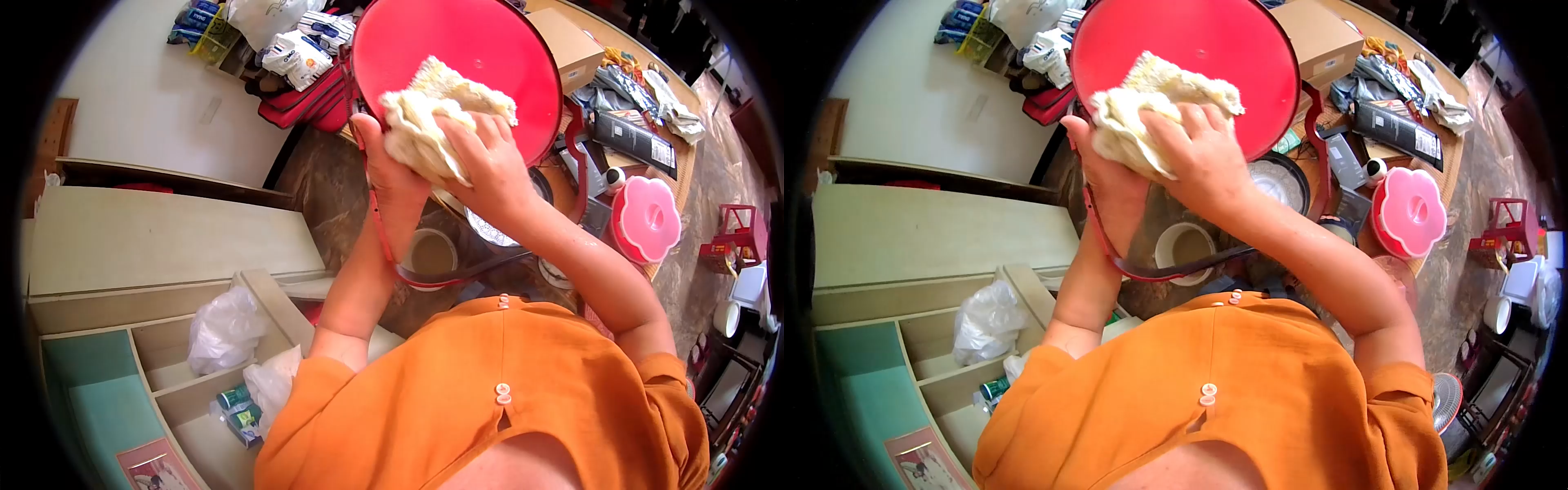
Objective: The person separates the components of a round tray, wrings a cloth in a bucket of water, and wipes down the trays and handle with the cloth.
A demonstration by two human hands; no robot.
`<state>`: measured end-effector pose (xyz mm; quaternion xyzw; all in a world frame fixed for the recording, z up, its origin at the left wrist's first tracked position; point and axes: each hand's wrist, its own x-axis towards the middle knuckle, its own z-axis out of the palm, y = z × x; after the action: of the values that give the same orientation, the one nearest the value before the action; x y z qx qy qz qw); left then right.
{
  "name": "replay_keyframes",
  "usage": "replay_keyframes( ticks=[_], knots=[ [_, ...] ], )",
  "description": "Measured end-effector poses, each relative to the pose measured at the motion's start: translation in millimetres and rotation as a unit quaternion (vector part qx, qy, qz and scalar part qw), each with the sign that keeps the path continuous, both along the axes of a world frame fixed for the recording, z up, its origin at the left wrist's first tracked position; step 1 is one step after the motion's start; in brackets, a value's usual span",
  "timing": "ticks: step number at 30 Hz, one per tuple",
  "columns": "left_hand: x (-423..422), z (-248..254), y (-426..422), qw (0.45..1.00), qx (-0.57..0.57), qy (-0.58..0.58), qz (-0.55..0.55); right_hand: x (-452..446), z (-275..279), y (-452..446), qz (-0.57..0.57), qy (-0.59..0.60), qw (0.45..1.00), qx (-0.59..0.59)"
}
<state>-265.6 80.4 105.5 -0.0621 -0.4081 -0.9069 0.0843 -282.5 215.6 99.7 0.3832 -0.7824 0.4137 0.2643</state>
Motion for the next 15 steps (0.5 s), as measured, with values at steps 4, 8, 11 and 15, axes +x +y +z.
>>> replay_keyframes(
  ticks=[4,8,11,15],
  knots=[
    [-10,1,-3,0.993,-0.026,0.080,0.089,-13,-29,31,-0.027,0.042,0.995,0.087],
    [-9,-3,-3,0.990,-0.031,-0.002,0.139,-24,-40,45,-0.041,-0.123,0.991,-0.017],
    [-12,1,1,0.990,-0.042,-0.006,0.134,-9,-15,37,0.037,-0.226,0.955,-0.187],
    [-31,-64,-24,0.999,0.018,0.024,-0.029,6,7,19,0.026,-0.103,0.994,0.011]
  ],
)
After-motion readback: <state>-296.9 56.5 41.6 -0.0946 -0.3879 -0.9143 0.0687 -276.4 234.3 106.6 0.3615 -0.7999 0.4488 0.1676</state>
